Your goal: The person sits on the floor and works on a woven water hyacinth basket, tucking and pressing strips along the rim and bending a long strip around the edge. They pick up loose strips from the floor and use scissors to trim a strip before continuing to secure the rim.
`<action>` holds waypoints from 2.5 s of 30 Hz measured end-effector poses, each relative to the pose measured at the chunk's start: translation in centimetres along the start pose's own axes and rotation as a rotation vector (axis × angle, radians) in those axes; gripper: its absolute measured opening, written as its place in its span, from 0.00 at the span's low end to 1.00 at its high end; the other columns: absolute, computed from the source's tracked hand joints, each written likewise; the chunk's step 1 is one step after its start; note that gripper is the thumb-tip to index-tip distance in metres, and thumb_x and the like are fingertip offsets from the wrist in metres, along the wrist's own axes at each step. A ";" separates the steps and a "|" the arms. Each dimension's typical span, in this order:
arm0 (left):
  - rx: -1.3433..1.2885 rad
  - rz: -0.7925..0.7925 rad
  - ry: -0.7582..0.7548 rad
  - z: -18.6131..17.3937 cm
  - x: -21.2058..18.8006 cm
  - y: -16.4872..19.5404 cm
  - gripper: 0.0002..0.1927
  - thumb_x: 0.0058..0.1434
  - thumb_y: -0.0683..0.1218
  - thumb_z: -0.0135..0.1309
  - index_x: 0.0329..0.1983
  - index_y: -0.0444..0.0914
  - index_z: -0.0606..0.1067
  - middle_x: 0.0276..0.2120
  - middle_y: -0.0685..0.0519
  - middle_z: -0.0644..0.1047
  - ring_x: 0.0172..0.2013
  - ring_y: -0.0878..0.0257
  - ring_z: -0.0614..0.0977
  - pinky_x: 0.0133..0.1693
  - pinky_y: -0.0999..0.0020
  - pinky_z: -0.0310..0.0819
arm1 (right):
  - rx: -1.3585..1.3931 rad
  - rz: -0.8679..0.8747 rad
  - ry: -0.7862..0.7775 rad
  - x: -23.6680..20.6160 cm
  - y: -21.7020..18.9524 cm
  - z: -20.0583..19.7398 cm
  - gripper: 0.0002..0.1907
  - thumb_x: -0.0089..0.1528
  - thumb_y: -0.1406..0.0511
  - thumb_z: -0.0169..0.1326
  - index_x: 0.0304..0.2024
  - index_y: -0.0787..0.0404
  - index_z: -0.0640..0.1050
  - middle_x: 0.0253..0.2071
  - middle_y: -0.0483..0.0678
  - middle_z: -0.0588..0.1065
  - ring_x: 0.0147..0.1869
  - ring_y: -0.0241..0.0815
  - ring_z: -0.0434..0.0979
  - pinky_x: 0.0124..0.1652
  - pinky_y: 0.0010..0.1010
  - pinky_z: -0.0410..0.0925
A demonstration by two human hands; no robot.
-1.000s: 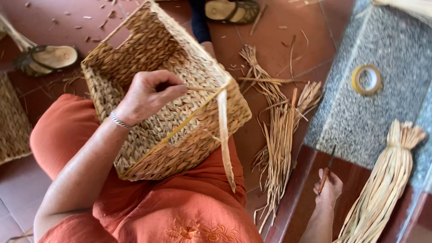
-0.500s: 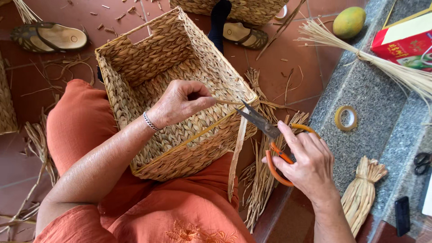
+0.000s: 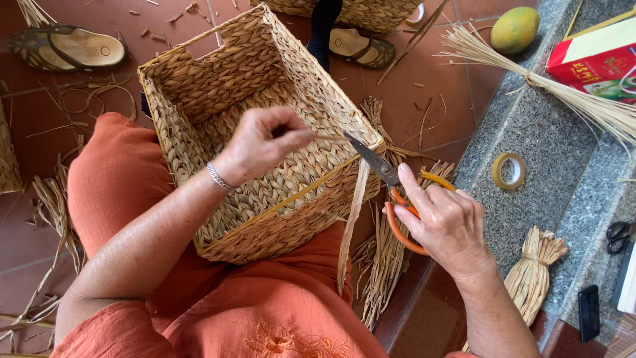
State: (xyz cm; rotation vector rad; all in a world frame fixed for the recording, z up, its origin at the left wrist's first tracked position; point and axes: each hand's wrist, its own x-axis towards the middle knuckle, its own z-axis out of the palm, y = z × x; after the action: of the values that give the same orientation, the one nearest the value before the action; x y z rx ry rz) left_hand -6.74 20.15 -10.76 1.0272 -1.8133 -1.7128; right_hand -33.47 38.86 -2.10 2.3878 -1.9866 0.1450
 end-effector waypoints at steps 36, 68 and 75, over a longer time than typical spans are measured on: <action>-0.484 -0.284 -0.081 9.3 0.9 -1.1 0.16 0.71 0.50 0.46 0.48 0.34 0.76 0.40 0.52 0.82 0.40 0.66 0.84 0.44 0.72 0.82 | 0.021 1.939 -0.374 -29.9 4.7 18.3 0.25 0.56 0.52 0.68 0.54 0.45 0.82 0.61 0.57 0.70 0.68 0.59 0.60 0.59 0.52 0.63; -0.219 -0.288 -0.070 -0.2 5.8 1.6 0.28 0.73 0.60 0.35 0.36 0.35 0.77 0.33 0.43 0.82 0.31 0.58 0.83 0.36 0.60 0.84 | 1.358 0.549 0.608 2.8 -4.1 14.1 0.18 0.62 0.68 0.62 0.49 0.59 0.68 0.65 0.55 0.66 0.68 0.43 0.67 0.69 0.40 0.65; -0.627 -0.318 -0.295 4.6 5.1 0.0 0.12 0.69 0.45 0.52 0.45 0.29 0.77 0.34 0.45 0.82 0.33 0.59 0.85 0.38 0.64 0.87 | 1.338 0.585 0.599 3.4 -4.2 13.6 0.16 0.60 0.71 0.61 0.46 0.59 0.68 0.64 0.55 0.66 0.62 0.42 0.67 0.64 0.39 0.66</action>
State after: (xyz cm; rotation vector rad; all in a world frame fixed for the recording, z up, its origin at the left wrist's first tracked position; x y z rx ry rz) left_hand -13.37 19.28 -12.30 0.8437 -1.1436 -2.5112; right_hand -28.00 35.18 -15.19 1.4422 -2.4176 2.4506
